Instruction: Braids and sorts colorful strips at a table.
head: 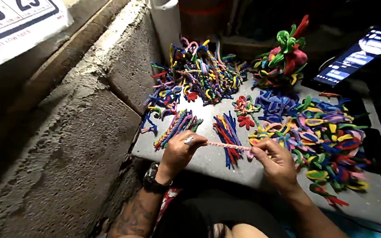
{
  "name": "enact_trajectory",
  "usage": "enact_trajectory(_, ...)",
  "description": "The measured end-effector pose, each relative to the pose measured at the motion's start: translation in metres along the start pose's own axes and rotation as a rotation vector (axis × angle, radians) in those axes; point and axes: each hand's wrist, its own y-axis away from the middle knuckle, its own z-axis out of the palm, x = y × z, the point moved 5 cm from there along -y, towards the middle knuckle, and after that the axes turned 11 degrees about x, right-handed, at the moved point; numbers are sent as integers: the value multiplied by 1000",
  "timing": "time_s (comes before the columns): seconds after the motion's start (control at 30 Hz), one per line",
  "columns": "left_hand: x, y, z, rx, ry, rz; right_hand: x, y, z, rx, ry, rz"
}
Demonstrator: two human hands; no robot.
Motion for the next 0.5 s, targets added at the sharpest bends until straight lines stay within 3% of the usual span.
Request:
enact_trajectory(0.1,6,-6,-2,30,-17,59,11,18,6,-224,-136,195)
enact_trajectory(0.17,4,-7,0,13,-13,63,12,30,11,-412,-159,153)
enact_trajectory(0.23,1,-7,9,-7,22,36,11,37,12,-490,-96,15)
enact_trajectory(0.4,-7,-11,39,83,0,-238,15,21,1,-152,353,-199)
enact_trajectory(0.5,-11,-4,53,128,-5,-323,24,12,2,-100,534,-204)
